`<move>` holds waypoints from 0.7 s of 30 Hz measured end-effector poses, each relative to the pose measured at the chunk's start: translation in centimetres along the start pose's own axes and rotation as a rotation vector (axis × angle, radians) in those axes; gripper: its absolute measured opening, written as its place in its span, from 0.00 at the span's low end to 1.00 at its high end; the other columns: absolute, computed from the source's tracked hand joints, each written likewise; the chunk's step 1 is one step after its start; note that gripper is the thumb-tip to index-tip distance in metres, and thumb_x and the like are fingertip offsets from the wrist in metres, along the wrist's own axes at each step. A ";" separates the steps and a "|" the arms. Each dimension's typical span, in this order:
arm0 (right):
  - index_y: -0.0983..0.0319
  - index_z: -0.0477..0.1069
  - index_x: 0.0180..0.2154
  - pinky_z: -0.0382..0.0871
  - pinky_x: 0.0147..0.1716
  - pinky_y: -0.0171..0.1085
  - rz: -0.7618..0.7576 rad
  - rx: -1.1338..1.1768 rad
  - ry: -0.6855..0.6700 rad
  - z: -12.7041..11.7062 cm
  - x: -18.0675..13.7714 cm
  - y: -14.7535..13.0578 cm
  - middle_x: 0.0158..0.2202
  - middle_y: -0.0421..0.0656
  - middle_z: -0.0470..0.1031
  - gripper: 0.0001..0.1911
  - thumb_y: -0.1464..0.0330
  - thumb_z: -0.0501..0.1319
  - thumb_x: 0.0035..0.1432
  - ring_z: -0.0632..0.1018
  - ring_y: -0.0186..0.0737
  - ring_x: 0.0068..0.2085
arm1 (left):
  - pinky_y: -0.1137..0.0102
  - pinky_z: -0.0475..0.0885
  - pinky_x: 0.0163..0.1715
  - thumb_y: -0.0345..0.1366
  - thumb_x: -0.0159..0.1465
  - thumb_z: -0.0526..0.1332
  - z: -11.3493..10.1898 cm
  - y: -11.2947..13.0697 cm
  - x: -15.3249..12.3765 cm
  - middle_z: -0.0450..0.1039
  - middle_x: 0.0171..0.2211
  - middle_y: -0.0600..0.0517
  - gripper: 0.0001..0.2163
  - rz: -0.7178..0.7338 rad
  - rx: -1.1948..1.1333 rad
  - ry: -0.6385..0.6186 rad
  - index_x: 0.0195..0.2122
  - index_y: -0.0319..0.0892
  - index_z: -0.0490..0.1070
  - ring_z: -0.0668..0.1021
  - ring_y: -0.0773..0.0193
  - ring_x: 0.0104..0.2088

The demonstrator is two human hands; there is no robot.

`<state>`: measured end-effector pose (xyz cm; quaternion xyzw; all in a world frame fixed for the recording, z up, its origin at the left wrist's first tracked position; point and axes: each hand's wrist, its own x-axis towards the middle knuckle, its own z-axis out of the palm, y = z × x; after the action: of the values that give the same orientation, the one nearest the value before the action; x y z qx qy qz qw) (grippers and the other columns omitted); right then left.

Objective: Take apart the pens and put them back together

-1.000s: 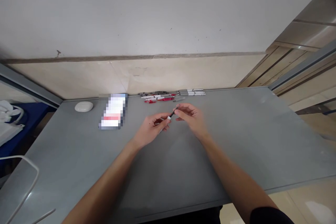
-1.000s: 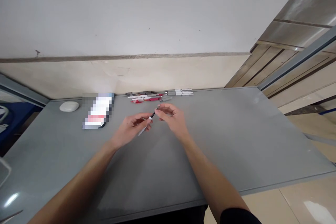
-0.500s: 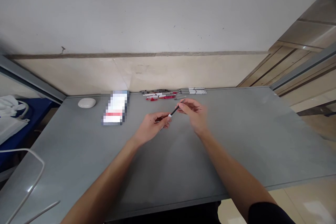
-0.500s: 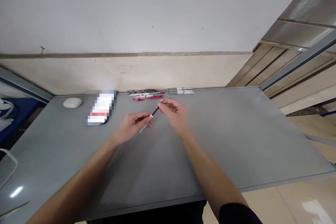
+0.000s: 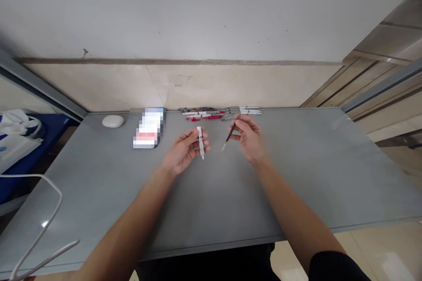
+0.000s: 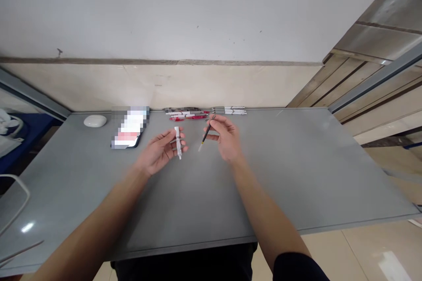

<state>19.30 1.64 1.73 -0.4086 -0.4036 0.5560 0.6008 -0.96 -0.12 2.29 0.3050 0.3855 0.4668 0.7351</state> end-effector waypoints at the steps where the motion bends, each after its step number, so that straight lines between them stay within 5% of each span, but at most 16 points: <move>1: 0.54 0.74 0.37 0.76 0.31 0.38 0.021 0.006 -0.015 -0.1 -0.2 0.4 0.35 0.37 0.73 0.10 0.60 0.65 0.51 0.76 0.33 0.32 | 0.63 0.77 0.40 0.35 0.63 0.63 -0.2 -0.1 0.3 0.74 0.34 0.50 0.09 -0.018 -0.069 0.016 0.42 0.38 0.73 0.78 0.65 0.33; 12: 0.55 0.75 0.40 0.77 0.28 0.38 0.139 -0.043 -0.104 -0.9 -0.6 2.6 0.35 0.39 0.72 0.14 0.58 0.65 0.51 0.74 0.34 0.31 | 0.54 0.73 0.51 0.26 0.64 0.59 -1.8 -1.0 1.4 0.73 0.35 0.52 0.09 -0.047 -0.252 -0.065 0.44 0.40 0.72 0.77 0.67 0.36; 21: 0.55 0.75 0.41 0.78 0.27 0.38 0.152 -0.045 -0.148 -0.8 -0.7 2.5 0.36 0.39 0.70 0.13 0.59 0.63 0.54 0.74 0.33 0.31 | 0.55 0.76 0.46 0.27 0.63 0.61 -1.5 -1.2 1.2 0.73 0.39 0.52 0.09 -0.055 -0.163 -0.130 0.44 0.42 0.73 0.77 0.66 0.36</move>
<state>19.15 1.00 -0.95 -0.4092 -0.4270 0.6197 0.5159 -1.41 0.61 0.15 0.2632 0.3062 0.4557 0.7933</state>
